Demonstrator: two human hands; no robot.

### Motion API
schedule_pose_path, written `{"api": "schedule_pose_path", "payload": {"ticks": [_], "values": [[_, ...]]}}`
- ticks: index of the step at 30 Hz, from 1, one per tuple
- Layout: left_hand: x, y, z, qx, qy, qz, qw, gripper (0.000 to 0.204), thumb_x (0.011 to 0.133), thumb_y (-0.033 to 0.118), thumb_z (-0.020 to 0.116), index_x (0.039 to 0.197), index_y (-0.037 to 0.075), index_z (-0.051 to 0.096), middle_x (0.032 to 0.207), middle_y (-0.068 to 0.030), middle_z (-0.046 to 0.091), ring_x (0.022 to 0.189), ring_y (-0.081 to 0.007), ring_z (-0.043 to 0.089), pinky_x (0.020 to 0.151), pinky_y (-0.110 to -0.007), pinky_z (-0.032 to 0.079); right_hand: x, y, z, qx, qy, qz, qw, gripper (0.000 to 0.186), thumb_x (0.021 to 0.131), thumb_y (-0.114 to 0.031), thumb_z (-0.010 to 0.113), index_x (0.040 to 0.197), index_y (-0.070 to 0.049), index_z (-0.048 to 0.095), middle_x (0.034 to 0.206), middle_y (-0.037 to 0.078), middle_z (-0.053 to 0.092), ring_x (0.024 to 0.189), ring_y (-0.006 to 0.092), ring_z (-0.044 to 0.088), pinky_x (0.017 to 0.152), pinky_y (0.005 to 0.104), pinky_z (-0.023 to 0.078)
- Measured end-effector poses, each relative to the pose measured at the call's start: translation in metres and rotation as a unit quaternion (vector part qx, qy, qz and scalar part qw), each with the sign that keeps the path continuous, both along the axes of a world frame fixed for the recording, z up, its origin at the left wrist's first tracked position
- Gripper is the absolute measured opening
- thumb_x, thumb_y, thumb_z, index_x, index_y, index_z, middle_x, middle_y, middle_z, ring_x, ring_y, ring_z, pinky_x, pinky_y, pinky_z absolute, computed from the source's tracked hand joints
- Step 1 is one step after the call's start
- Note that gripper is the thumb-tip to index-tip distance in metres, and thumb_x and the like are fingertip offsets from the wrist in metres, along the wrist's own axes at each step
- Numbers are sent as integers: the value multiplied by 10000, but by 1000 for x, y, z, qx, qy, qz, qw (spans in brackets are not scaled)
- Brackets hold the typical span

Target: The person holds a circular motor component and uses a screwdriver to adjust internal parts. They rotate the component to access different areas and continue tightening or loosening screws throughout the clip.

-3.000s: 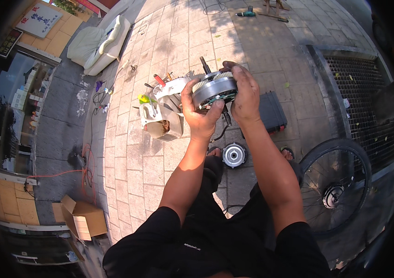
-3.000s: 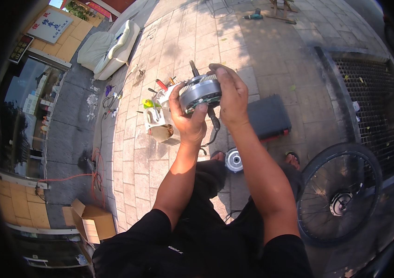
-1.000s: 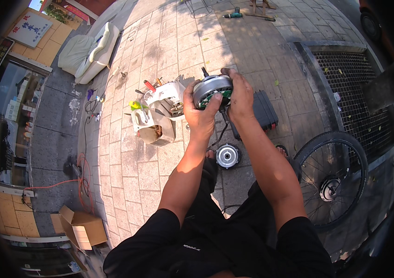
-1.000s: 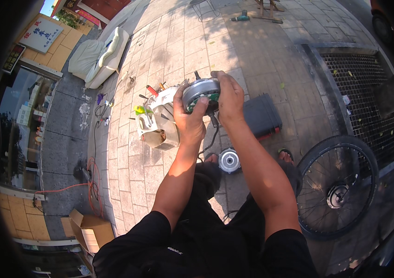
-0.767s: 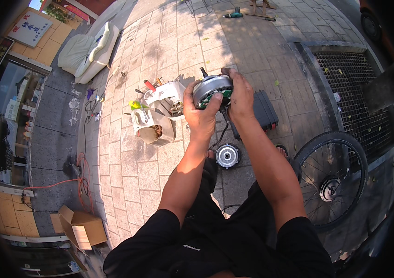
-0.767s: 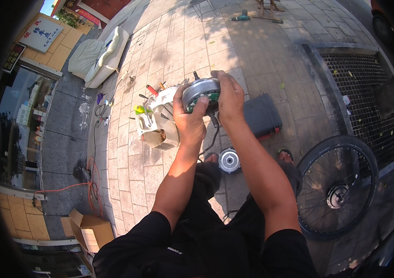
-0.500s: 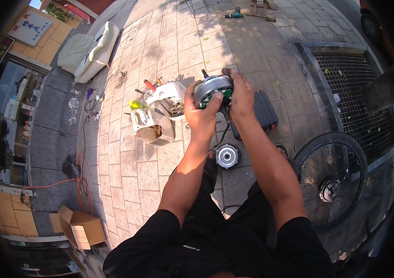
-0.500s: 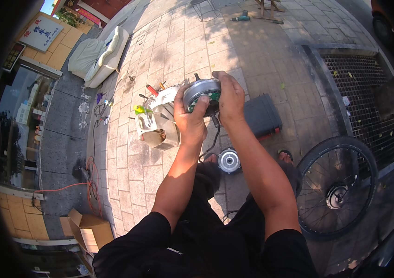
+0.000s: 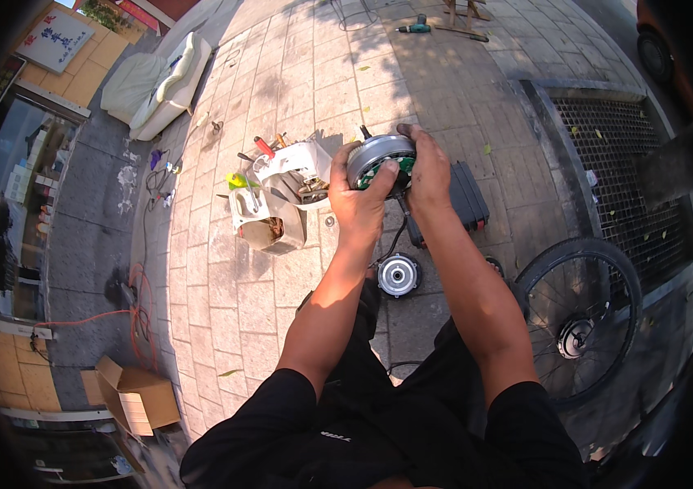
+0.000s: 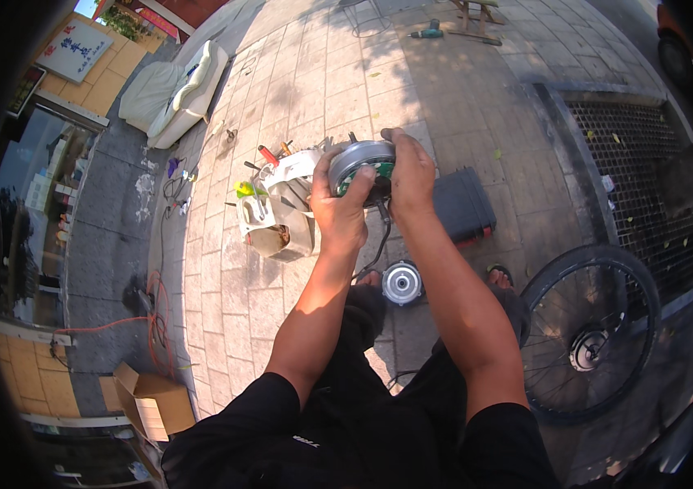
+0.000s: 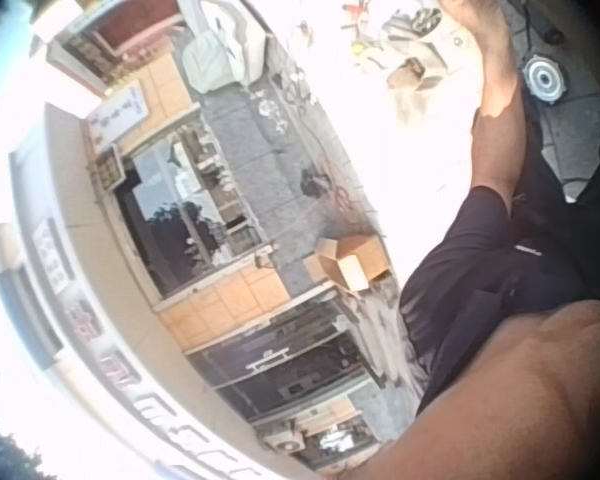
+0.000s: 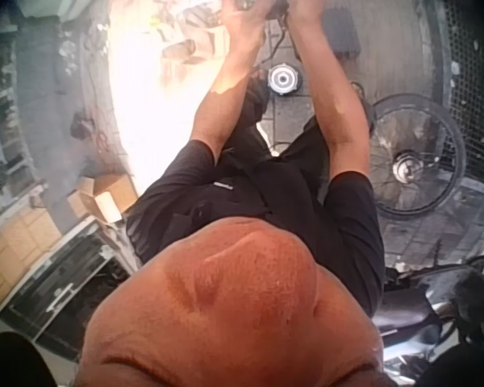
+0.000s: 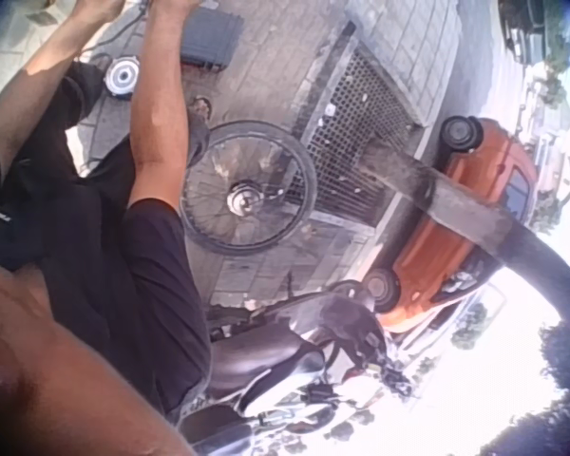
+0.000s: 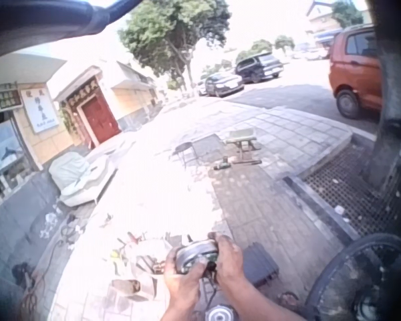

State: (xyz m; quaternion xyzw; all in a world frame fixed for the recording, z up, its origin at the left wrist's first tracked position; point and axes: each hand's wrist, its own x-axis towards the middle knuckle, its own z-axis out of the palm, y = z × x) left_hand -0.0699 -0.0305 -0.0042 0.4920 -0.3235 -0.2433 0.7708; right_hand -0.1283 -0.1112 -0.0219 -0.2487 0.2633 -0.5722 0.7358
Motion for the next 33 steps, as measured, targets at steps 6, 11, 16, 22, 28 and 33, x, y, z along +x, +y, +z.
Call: {"api": "schedule_pose_path", "payload": {"ticks": [6, 11, 16, 22, 28, 33], "values": [[2, -2, -4, 23, -8, 14, 1000, 597, 841, 63, 875, 1351, -9, 573, 1168, -126, 694, 1044, -183, 673, 904, -313, 576, -2, -1, 3, 12, 14, 6, 1000, 329, 1063, -241, 606, 1160, 46, 736, 1105, 107, 733, 984, 179, 672, 885, 319, 538], [3, 1, -2, 15, -5, 12, 1000, 586, 841, 60, 872, 1342, -12, 576, 1171, -129, 695, 1040, -183, 678, 890, -317, 584, -2, 3, 5, 23, 13, 19, 999, 351, 1063, -250, 589, 1164, 54, 731, 1113, 118, 731, 997, 193, 674, 898, 326, 537], [0, 2, 3, 44, -4, 2, 999, 597, 844, 30, 856, 1361, -19, 561, 1189, -134, 685, 1043, -189, 681, 894, -322, 592, -3, -3, -9, -23, 58, 13, 998, 410, 1056, -268, 545, 1198, 79, 712, 1159, 150, 723, 1061, 233, 668, 947, 353, 526], [1, 3, 5, 37, 5, -6, 999, 627, 841, -4, 845, 1390, -27, 542, 1219, -142, 674, 1063, -201, 681, 912, -328, 593, -5, 0, 1, 1, 43, 29, 999, 405, 1048, -256, 548, 1207, 81, 705, 1185, 161, 715, 1064, 235, 667, 944, 355, 529], [4, 1, 1, 29, 5, 1, 1000, 633, 827, 33, 879, 1372, -12, 561, 1197, -142, 697, 1041, -198, 698, 902, -326, 599, -1, -1, -1, 1, 22, 16, 1000, 368, 1043, -236, 567, 1188, 71, 709, 1145, 142, 713, 1027, 220, 670, 905, 347, 541], [4, 2, 0, 33, 1, -15, 999, 669, 852, -24, 833, 1442, -22, 517, 1242, -148, 665, 1094, -208, 677, 950, -339, 587, -4, 0, 2, 16, 13, 18, 1000, 351, 1043, -235, 580, 1176, 63, 710, 1116, 126, 712, 996, 207, 670, 886, 336, 541]]}}
